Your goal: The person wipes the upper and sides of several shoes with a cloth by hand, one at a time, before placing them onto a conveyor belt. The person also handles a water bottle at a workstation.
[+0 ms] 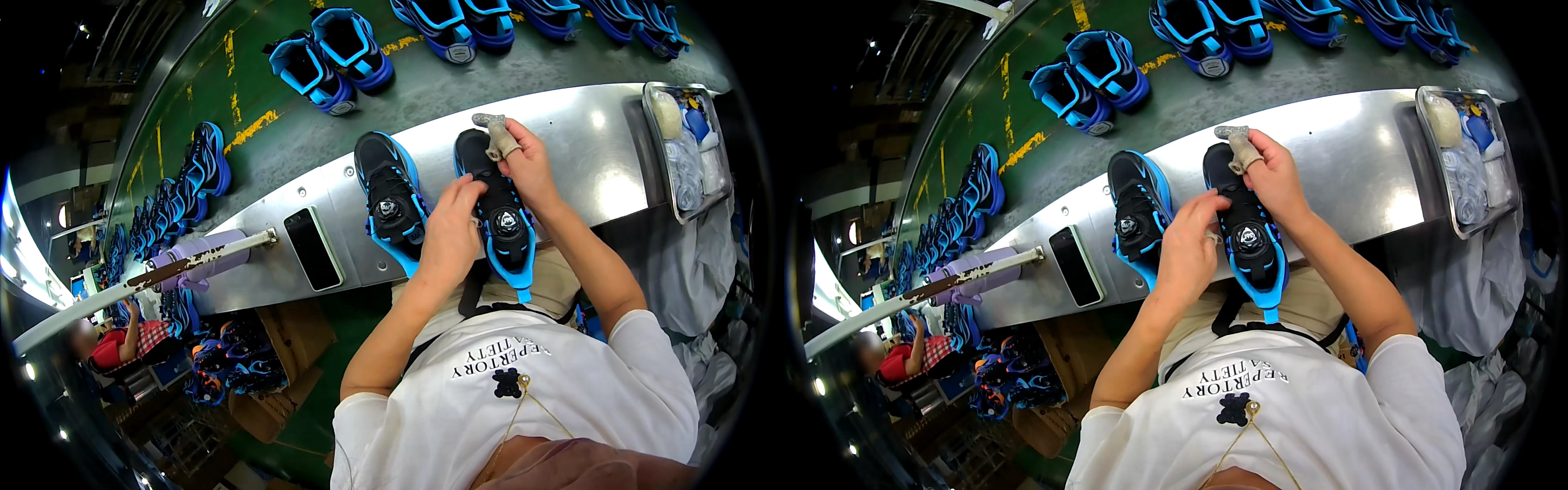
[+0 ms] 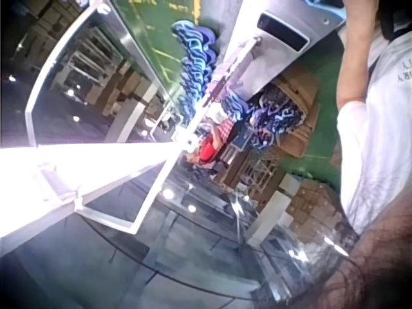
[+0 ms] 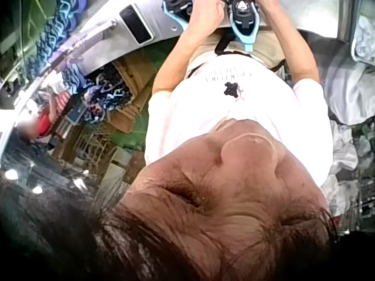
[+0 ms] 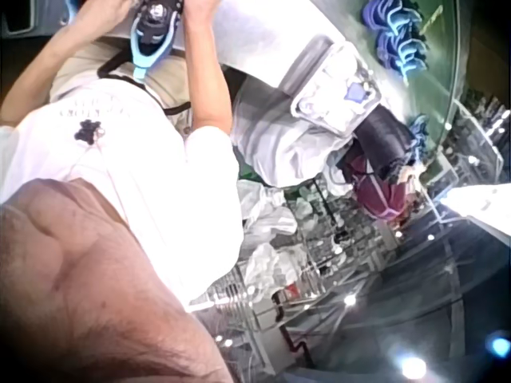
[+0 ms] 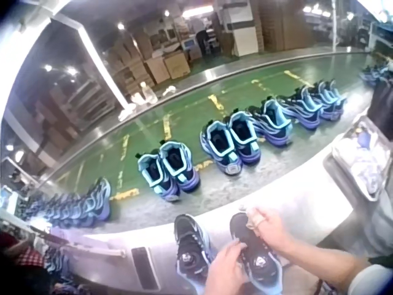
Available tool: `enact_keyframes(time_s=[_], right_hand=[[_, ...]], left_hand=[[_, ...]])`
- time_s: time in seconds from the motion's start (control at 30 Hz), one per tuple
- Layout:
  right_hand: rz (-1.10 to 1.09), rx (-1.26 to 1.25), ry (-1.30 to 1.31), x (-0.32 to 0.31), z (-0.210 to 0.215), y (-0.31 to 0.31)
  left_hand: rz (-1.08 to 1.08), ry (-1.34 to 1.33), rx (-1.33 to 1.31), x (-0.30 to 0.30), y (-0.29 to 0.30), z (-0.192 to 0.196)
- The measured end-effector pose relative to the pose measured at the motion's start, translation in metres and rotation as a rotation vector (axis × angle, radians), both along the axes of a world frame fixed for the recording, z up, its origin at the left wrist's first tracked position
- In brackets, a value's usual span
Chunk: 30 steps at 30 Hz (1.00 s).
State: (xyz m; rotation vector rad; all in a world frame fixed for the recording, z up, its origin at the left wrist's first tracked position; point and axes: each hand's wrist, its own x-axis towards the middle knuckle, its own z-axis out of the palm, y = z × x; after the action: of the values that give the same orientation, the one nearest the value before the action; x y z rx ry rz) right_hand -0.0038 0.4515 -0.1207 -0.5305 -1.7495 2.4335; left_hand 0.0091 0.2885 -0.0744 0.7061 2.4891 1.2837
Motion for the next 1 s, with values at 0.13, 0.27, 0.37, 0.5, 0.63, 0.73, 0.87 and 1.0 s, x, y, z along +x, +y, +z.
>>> enact_keyframes(time_s=[0.13, 0.27, 0.37, 0.5, 0.63, 0.73, 0.87, 1.0], right_hand=[[0.023, 0.111, 0.010, -0.012, 0.000, 0.004], [0.016, 0.891, 0.415, -0.028, -0.019, 0.002], [0.281, 0.840, 0.077, -0.028, -0.013, 0.003], [0.246, 0.802, 0.078, -0.024, -0.013, 0.005], [0.161, 0.758, 0.166, -0.024, -0.019, 0.006], [0.121, 0.763, 0.201, -0.022, -0.023, 0.008], [0.045, 0.779, 0.196, -0.019, -0.024, 0.012], [0.015, 0.767, 0.223, -0.016, -0.010, 0.009]], left_hand=[[-0.014, 0.008, -0.034, -0.007, 0.010, 0.005], [0.014, -0.051, -0.105, -0.015, 0.011, 0.005], [0.034, -0.046, 0.007, -0.013, 0.007, -0.002], [0.083, -0.007, 0.102, 0.005, 0.002, 0.005], [0.098, -0.135, 0.078, 0.025, 0.000, 0.012], [0.115, -0.143, 0.038, 0.034, 0.005, 0.018], [0.096, -0.039, 0.065, 0.038, 0.012, 0.015], [0.109, -0.090, 0.054, 0.034, 0.014, -0.002]])
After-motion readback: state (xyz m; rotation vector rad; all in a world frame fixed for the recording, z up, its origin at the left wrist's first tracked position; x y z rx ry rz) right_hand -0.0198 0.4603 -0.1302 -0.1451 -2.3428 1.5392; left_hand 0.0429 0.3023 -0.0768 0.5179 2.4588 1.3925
